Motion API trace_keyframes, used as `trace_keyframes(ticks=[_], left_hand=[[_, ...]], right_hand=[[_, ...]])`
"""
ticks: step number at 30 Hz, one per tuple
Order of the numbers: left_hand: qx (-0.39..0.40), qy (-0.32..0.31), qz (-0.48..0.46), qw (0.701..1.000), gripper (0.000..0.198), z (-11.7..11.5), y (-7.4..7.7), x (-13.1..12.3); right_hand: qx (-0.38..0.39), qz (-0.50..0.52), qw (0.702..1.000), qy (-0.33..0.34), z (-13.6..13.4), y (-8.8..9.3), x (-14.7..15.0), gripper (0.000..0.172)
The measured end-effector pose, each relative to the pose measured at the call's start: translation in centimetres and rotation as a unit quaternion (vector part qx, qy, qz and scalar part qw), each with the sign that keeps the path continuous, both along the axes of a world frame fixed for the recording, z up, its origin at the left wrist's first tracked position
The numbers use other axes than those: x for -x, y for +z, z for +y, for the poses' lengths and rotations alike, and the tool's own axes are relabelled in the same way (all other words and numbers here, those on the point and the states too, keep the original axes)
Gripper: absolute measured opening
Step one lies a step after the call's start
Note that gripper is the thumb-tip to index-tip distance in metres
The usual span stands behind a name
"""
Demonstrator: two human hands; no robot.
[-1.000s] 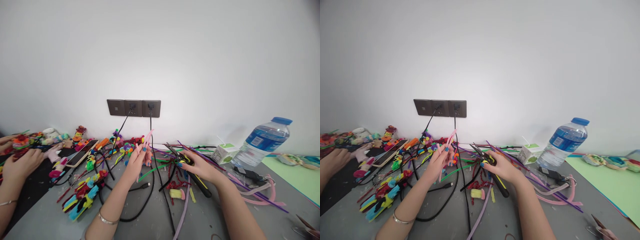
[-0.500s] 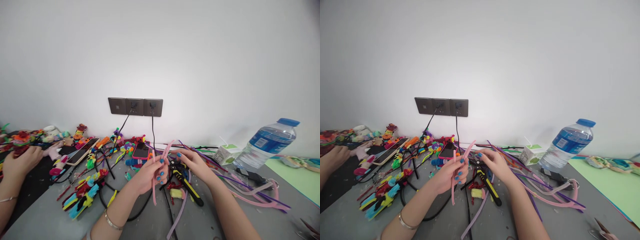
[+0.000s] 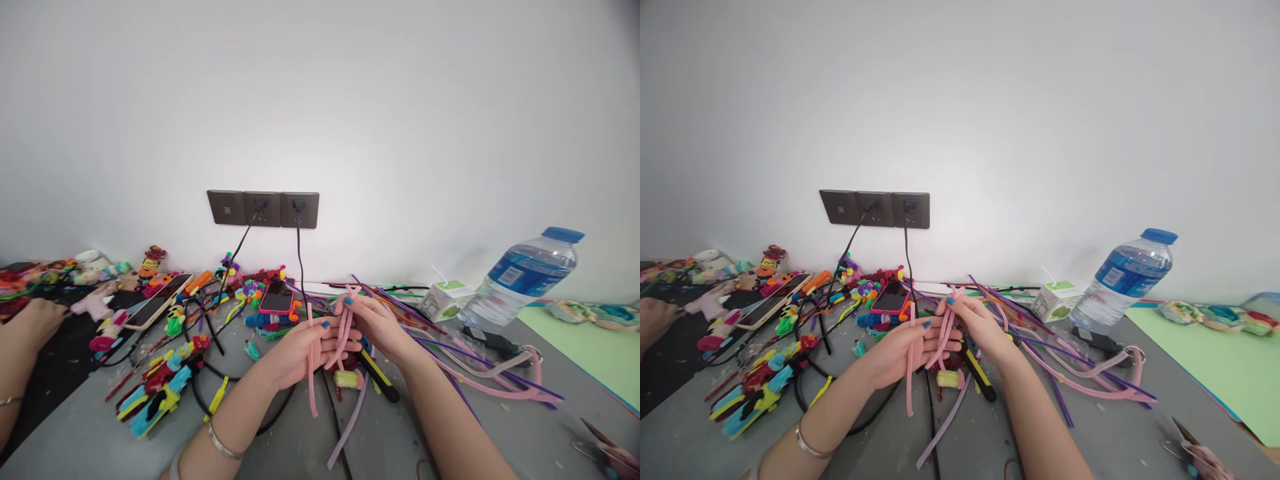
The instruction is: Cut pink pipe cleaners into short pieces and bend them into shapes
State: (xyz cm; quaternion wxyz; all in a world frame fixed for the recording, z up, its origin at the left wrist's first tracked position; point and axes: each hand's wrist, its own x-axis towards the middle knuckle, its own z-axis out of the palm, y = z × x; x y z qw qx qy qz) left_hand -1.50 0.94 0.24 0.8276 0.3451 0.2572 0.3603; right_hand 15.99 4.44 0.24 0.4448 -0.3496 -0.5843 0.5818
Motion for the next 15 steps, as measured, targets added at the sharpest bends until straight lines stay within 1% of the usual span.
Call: trace_keyframes(ticks=[2,4,5,8,9,10,11,14,15], left_hand=[[0.015,-0.016,-0.019,1.0,0.021,0.0,-0.2,-0.1],[0.026,-0.029,-0.03,0.999,0.019,-0.1,-0.4,-0.2],[0.028,-0.032,-0.03,0.999,0.019,-0.2,-0.5,-0.2],[0.025,-0.029,-0.015,0.999,0.021,-0.2,-0.4,-0.1],[0.023,-0.027,-0.01,0.999,0.022,-0.2,-0.3,-0.1],[0.023,-0.027,-0.007,0.999,0.024,-0.2,-0.2,0.1],[0.022,-0.033,-0.007,0.999,0.025,-0.1,-0.1,0.2],[0.01,-0.033,-0.021,0.999,0.023,0.3,0.2,0.8],[0.009,-0.013,-0.033,0.999,0.029,0.5,0.2,1.0]], right_hand=[[-0.012,-0.017,1.0,0.009,-0.2,0.2,0.2,0.03],[-0.033,-0.036,0.998,0.03,-0.5,0.4,0.5,0.029],[-0.034,-0.044,0.997,0.052,-0.7,0.5,0.7,0.03],[-0.001,-0.062,0.99,0.13,-1.1,0.5,1.1,0.033],[0.0,-0.068,0.988,0.141,-1.2,0.5,1.1,0.033],[-0.009,-0.076,0.987,0.139,-1.2,0.5,1.2,0.033],[-0.028,-0.083,0.988,0.123,-1.2,0.4,1.1,0.032],[-0.08,-0.085,0.993,0.03,-0.6,0.2,0.7,0.031],[-0.089,-0.084,0.992,-0.003,-0.3,0.1,0.5,0.033]])
